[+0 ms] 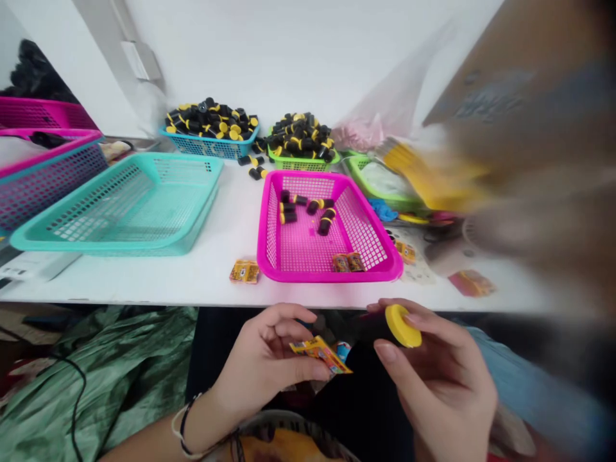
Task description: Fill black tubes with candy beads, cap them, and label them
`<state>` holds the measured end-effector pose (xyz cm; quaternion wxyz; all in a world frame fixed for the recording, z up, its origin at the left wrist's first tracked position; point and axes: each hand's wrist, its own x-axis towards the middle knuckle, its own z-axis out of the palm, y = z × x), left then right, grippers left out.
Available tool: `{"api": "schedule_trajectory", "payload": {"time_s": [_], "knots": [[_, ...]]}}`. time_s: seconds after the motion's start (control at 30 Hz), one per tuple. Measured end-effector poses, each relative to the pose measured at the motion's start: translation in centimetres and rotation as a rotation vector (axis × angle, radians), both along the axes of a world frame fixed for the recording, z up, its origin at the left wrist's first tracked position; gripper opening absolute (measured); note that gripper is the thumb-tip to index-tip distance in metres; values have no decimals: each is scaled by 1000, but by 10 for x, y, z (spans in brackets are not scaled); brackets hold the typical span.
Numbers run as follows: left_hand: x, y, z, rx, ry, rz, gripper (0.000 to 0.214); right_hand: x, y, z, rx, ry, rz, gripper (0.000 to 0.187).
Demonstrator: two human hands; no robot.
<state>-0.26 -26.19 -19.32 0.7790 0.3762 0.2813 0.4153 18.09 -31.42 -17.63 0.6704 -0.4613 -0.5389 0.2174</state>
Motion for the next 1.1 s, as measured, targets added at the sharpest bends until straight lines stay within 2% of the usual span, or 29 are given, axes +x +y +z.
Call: {"api": "schedule_trajectory", "payload": {"time_s": [0.07,0.17,0.2,0.37,0.57,0.73,0.83,0.9,1.0,1.1], "knots": [[0,-2,-2,131,142,44,45,-2,-2,1,10,23,9,42],[-5,-4,-6,421,380,85,14,-8,-3,2,-16,117,47,36],[-7,-4,-6,513,443,84,14,-10,-3,3,-40,169,70,32],[-18,-4,-5,858,587,13,48,-20,0,4,-124,365,142,14],[-21,-1,1,1104,655,63,50,-26,1,-1,-206,388,216,16],[-25,-3,7,1088,647,163,46,-28,0,0,-195,371,234,17],[-26,-6,13,937,632,236,31,-30,-1,3,-187,297,215,23],[-24,-7,16,801,543,242,26,-32,-1,5,-178,236,197,25],[-19,-7,18,684,374,227,35,-35,1,5,-154,197,148,27],[-16,-7,14,699,335,266,49,-37,2,5,-138,181,151,26]]}}
